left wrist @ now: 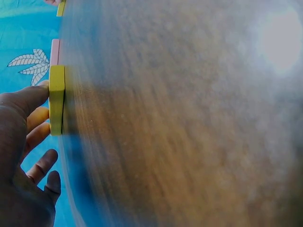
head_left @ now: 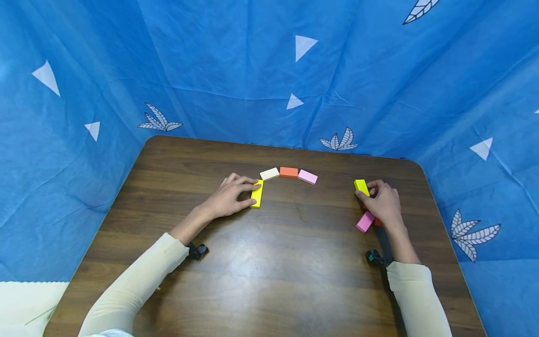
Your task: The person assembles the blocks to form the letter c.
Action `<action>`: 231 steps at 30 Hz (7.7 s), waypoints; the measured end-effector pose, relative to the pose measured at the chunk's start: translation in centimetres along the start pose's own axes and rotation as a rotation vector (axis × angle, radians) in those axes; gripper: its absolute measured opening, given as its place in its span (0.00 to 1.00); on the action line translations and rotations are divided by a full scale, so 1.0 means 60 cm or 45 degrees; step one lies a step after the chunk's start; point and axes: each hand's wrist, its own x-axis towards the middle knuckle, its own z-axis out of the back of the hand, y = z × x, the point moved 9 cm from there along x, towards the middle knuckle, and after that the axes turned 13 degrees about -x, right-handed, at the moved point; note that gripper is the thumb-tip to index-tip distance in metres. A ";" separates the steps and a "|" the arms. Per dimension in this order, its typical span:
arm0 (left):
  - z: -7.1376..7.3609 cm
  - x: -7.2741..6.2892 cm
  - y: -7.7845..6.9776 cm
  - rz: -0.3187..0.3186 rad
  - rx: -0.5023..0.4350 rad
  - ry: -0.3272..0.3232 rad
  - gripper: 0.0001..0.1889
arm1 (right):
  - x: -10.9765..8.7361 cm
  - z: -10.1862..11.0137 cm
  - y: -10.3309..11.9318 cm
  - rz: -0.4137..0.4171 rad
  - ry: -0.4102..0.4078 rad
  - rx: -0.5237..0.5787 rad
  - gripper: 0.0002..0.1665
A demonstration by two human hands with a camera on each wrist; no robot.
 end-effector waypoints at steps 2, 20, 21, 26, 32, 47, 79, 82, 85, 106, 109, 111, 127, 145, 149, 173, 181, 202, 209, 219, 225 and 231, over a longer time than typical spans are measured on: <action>0.000 0.000 0.000 -0.002 0.000 0.000 0.27 | 0.000 0.000 -0.001 -0.013 0.003 0.004 0.35; 0.001 0.000 0.004 0.004 -0.005 0.008 0.27 | 0.001 -0.004 0.002 -0.027 -0.027 -0.026 0.29; 0.001 0.001 0.004 0.003 -0.004 0.007 0.27 | 0.001 -0.003 0.002 -0.022 -0.034 -0.028 0.29; 0.002 0.001 0.004 -0.012 -0.004 -0.003 0.27 | 0.000 0.004 0.009 0.004 -0.067 -0.038 0.27; 0.002 0.001 0.005 -0.005 -0.009 -0.002 0.26 | -0.004 0.005 0.017 0.018 -0.077 -0.025 0.26; 0.001 0.000 0.005 -0.008 -0.019 0.000 0.26 | -0.011 0.005 0.047 0.089 -0.084 -0.041 0.26; 0.003 0.003 0.007 -0.019 -0.013 -0.025 0.28 | -0.023 -0.029 0.119 0.238 -0.056 0.001 0.23; 0.002 0.002 0.008 -0.019 -0.015 -0.023 0.28 | -0.027 -0.033 0.126 0.249 -0.056 -0.011 0.23; 0.003 0.001 0.008 -0.022 -0.013 -0.028 0.28 | -0.032 -0.036 0.134 0.268 -0.065 -0.017 0.22; 0.001 0.001 0.009 -0.008 -0.016 -0.019 0.28 | -0.066 -0.056 0.201 0.400 0.014 0.009 0.23; 0.000 0.002 0.010 -0.008 -0.015 -0.018 0.28 | -0.070 -0.062 0.213 0.415 0.025 0.004 0.23; -0.001 0.002 0.011 -0.007 -0.016 -0.017 0.28 | -0.073 -0.065 0.222 0.431 0.029 0.003 0.23; 0.000 0.001 0.007 -0.001 -0.025 -0.009 0.28 | -0.111 -0.087 0.287 0.554 0.060 -0.006 0.22; -0.002 0.003 0.008 -0.030 -0.009 -0.021 0.27 | -0.131 -0.101 0.351 0.653 0.093 -0.014 0.19; -0.001 0.002 0.008 -0.037 -0.010 -0.026 0.27 | -0.140 -0.104 0.369 0.688 0.103 -0.015 0.18; 0.002 0.003 0.003 -0.041 -0.029 -0.019 0.26 | -0.181 -0.136 0.438 0.828 0.158 -0.103 0.19; 0.000 0.002 0.004 -0.039 -0.023 -0.014 0.27 | -0.187 -0.140 0.448 0.829 0.162 -0.112 0.21; 0.003 0.001 0.003 -0.036 -0.034 -0.022 0.27 | -0.184 -0.145 0.449 0.773 0.160 -0.062 0.22; 0.003 0.001 0.003 -0.042 -0.035 -0.022 0.27 | -0.184 -0.145 0.449 0.767 0.166 -0.057 0.22; 0.003 0.001 0.004 -0.042 -0.046 -0.028 0.27 | -0.179 -0.135 0.428 0.742 0.173 -0.003 0.23; 0.003 0.001 0.003 -0.036 -0.037 -0.025 0.27 | -0.165 -0.117 0.383 0.679 0.124 0.009 0.21; 0.002 0.002 0.003 -0.027 -0.025 -0.009 0.27 | -0.152 -0.089 0.324 0.631 0.068 0.040 0.18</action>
